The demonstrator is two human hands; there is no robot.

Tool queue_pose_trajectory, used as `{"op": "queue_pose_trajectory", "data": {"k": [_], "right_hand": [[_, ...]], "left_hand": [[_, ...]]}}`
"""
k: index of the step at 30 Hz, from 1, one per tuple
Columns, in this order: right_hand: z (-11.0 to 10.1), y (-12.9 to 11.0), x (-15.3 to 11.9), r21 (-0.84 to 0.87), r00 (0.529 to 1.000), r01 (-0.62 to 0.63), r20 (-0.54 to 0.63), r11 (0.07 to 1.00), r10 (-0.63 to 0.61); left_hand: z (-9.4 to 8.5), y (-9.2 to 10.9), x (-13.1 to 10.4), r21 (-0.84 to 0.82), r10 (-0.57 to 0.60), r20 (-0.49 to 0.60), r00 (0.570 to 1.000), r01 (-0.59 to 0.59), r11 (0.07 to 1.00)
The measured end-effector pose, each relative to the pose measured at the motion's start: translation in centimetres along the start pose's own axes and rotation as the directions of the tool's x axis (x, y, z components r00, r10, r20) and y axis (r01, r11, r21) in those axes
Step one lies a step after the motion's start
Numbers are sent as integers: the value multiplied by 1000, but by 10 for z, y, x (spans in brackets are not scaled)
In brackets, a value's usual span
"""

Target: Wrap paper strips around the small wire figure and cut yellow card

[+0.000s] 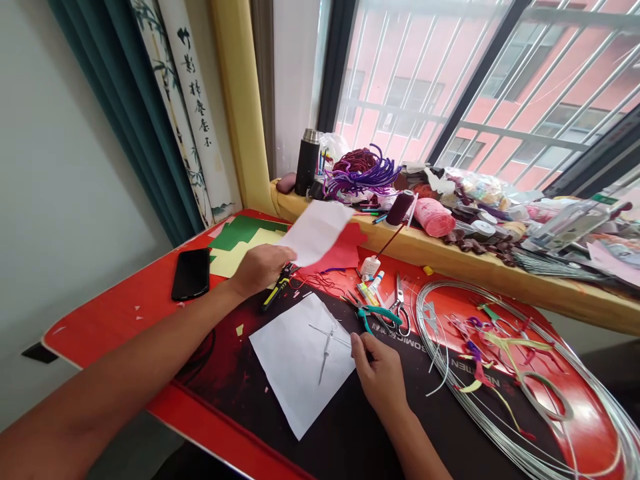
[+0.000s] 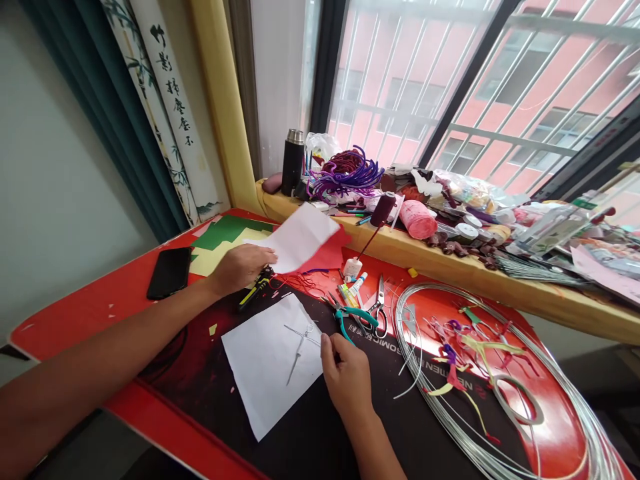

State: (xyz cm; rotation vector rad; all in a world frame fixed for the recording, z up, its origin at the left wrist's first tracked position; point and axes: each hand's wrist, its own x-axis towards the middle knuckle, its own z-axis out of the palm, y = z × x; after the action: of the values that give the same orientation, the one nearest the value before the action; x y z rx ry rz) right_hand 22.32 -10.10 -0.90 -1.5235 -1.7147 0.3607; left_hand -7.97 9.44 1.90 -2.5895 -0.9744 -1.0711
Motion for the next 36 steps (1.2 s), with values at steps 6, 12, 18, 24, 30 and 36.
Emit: {"op": "queue_pose_trajectory", "data": {"k": [6,12,18,24,30,36], "right_hand": [[1,4,0,-6,1000,-14,-3,1000,14],[3,5,-2,-15,1000,-14,24,1000,14],[2,1,-2,-14,999,-17,45,1000,17],[5,-3,-3,-7,995,-3,97,1000,4],[3,0,-1,-15,996,-43,77,999,44],[4,-1,-1,-10,992,-63,111,998,64]], "left_hand": [[35,-20,18,33,4,308,951,-15,999],[42,-45,24,170,-238,382,893,185,968],[2,-94,0,445,-674,267,689,532,720],[-13,-130,-20,528,-809,323,491,616,585],[-3,-132,-17,494,-813,343,470,646,582],[-4,-138,-12,460,-809,413,418,671,582]]}}
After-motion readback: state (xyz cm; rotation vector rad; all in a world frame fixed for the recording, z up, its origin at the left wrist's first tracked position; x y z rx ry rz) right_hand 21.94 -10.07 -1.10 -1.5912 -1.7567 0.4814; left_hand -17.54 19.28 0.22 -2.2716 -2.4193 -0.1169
